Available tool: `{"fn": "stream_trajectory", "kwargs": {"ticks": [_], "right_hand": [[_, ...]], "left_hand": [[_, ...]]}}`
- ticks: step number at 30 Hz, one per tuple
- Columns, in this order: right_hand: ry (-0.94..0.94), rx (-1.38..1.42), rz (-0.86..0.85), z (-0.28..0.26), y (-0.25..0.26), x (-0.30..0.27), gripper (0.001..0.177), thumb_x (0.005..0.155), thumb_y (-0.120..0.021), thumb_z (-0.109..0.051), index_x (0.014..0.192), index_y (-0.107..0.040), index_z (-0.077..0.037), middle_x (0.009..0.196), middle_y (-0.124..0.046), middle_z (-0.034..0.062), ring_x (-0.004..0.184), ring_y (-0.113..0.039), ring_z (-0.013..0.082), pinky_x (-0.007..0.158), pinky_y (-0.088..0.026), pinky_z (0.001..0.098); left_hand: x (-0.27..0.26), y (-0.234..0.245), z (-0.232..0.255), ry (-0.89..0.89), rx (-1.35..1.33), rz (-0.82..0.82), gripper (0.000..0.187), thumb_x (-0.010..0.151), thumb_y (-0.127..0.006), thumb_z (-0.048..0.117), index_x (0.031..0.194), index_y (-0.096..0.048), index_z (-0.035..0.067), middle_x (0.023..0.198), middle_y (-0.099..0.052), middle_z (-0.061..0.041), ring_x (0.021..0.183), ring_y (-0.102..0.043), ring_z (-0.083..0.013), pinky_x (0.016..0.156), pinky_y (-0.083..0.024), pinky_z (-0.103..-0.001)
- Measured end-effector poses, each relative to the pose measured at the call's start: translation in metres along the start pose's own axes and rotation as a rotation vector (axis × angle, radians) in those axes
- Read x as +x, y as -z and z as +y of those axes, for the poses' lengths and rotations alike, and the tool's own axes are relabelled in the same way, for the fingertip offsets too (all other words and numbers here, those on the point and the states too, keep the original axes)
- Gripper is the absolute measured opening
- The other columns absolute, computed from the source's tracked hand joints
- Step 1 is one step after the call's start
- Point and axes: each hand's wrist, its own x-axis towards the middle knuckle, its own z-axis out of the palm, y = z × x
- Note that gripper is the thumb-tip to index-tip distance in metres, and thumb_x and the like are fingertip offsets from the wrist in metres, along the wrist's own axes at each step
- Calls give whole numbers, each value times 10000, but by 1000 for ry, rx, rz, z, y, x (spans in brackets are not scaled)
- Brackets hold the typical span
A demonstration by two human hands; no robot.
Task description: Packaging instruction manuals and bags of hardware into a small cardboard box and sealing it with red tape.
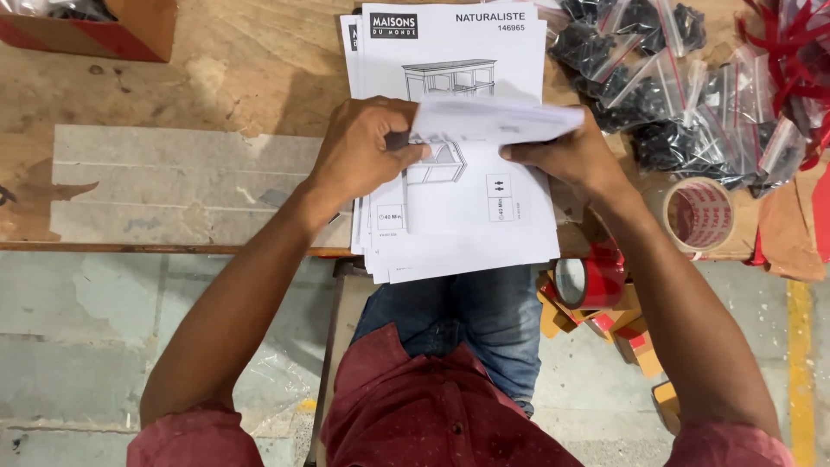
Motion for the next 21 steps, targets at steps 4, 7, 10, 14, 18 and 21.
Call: {"fn": "stream_trajectory", "kwargs": {"ticks": [4,7,10,14,18,21], "right_hand": [[57,-58,-20,-2,2,-1,316,833,-816,-74,1141,-743,-73,1056,-783,66,939,-752,161,836,-627,332],[95,-121,-81,-5,7,2,325,868,-815,-105,1182,-734,-77,1097,-780,73,996,-744,173,884,-614,358],[101,-114,-118,-12,7,5,314,882,-813,-144,1181,-739,-85,1102,-782,87,984,-743,171,874,-616,364],[121,-265,-109,2,11,6,230,882,-830,-150,1089,-762,-78,1012,-775,96,890,-747,166,776,-616,331],[491,-473,-108,36,14,3,173,910,-824,-127,1058,-758,-68,1007,-695,70,856,-728,169,687,-593,278],[627,-657,-79,20,4,-13,279,900,-797,-107,1175,-758,-132,1045,-650,65,829,-711,178,655,-595,269]], "left_hand": [[3,1,-5,-43,-97,-8,149,913,-813,133,966,-795,-5,773,-774,-100,626,-657,-103,551,-496,-255],[5,1,-12,104,-85,-65,147,952,-783,157,943,-803,12,703,-763,-92,529,-609,-121,494,-459,-294],[6,1,-13,-6,-25,-97,201,909,-806,173,991,-774,-7,750,-761,-108,565,-653,-114,532,-503,-296],[5,2,-1,24,6,-134,263,877,-811,189,1087,-770,36,735,-760,-117,553,-664,-115,526,-498,-296],[4,5,4,157,12,-193,277,921,-780,173,1195,-772,133,800,-789,-102,598,-670,-172,544,-503,-310],[-5,-3,-29,-149,58,-165,326,944,-708,52,1249,-746,162,1049,-790,-81,904,-709,-215,739,-561,-291]]}}
